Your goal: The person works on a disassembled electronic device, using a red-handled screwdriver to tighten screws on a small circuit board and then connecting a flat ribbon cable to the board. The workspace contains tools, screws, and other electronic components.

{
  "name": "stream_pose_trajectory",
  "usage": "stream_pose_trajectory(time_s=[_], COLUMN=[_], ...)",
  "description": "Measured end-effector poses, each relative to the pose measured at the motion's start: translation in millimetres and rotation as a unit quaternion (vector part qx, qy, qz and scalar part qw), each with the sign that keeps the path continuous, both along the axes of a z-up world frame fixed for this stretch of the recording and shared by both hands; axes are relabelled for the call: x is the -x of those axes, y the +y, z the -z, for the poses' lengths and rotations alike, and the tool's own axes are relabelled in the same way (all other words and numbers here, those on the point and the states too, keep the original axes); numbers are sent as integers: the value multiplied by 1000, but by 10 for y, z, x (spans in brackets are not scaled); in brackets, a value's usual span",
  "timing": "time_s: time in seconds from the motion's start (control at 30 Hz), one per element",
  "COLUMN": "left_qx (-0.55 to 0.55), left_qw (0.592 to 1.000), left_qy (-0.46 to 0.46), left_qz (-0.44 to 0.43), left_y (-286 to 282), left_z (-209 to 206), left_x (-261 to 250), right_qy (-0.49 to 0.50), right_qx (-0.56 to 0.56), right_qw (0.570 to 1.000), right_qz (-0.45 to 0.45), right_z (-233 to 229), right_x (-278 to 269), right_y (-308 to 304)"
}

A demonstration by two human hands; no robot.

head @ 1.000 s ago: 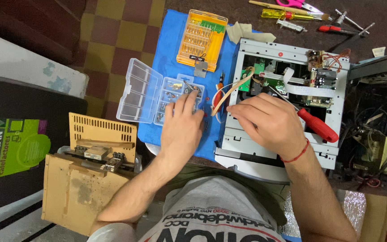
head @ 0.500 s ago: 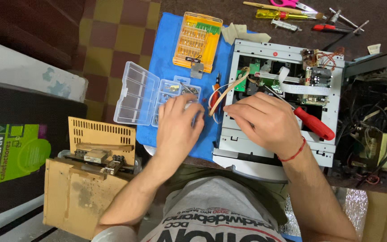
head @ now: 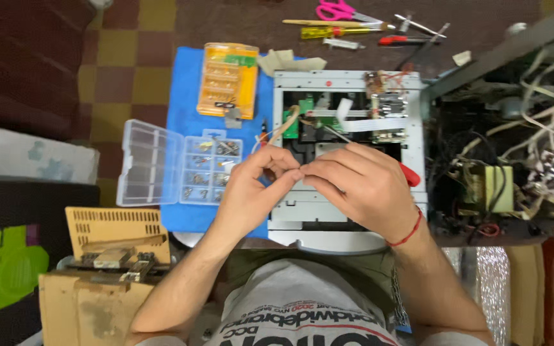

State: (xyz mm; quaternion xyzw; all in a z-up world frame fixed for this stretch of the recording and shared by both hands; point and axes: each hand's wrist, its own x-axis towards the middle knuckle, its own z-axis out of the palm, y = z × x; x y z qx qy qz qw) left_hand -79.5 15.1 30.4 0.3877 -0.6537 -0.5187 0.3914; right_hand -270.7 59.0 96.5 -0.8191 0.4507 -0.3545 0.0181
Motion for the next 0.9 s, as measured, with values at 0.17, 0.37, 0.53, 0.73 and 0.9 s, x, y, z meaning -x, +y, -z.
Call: stream_pose_trajectory(time_s=[0.17,0.37,0.53,0.73,0.9], left_qx=[7,44,86,287,291], left_qw=[999,995,988,942,907], left_qy=[3,-12,-24,-131,-257], left_qz=[47,87,127,114,162], left_y=[3,-7,-87,-340,-453], left_z=[-237,-408,-496,-501,-446], left_x=[297,683,942,1087,1236], right_qy=[-25,-50,-78,-109,-115], right_qx=[12,23,15,-11,-77], right_qw=[998,992,985,970,961], right_qz=[48,110,150,216,241], right_z=[-36,59,100,236,289], right_x=[278,603,857,1294,1420], right_y=[136,269,330,382,366])
